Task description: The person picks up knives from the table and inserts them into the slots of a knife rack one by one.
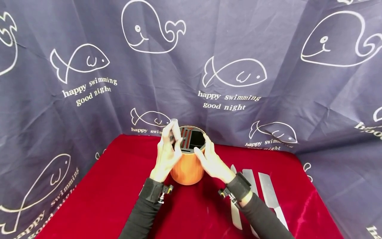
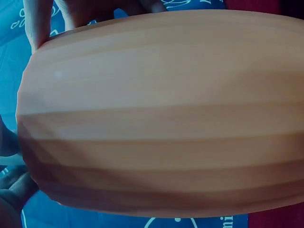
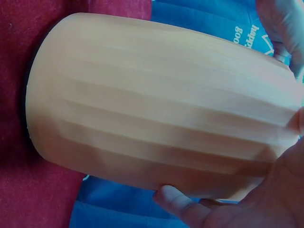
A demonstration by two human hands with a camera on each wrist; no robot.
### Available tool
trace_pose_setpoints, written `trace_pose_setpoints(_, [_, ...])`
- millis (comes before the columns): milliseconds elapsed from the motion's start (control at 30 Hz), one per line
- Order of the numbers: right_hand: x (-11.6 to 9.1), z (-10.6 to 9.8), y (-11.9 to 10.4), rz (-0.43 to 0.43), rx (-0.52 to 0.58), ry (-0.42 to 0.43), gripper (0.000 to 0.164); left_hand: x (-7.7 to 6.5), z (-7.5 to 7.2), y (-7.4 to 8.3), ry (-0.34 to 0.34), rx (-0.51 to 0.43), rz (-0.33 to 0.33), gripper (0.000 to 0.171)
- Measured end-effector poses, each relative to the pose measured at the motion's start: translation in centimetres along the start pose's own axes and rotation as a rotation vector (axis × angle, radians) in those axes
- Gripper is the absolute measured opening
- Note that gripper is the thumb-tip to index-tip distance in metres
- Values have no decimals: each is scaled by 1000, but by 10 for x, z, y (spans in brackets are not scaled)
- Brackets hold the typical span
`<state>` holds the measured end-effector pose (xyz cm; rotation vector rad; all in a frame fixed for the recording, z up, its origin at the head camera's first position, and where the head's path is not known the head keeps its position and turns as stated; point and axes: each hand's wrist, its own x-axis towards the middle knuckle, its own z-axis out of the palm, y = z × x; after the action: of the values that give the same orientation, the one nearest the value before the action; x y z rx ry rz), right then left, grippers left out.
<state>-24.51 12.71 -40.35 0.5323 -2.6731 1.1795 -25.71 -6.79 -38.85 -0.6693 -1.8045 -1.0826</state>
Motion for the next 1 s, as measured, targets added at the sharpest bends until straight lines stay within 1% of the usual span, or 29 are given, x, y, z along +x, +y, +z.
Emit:
trace_pose_setpoints(133, [-1,-1,-1,11,-3,-3,79,-2,0,0,7,-7,23,69])
trace_pose_setpoints(267, [-1,0,-1,17,-8,-4,79,-2,-1,0,4,-23,13,71])
trace_pose_setpoints(567, [0,0,0,0,6,6,79,-3,-3,1,11,-10,-15,74])
trace_pose_setpoints(700, [1,0,0,0,4,9,79,-4,-4,2,3,-10,-31,74])
trace_pose_setpoints(767, [0,1,1,-1,6,10,78,-4,-5,3,0,-4,-33,74])
trace_pose_setpoints(933, [-1,1,1,0,16,6,78,-6,-7,2,7,18,-10,76])
trace_pose_setpoints(1000, [-1,1,0,6,18,5,79,-6,-7,1,6,13,-13,77])
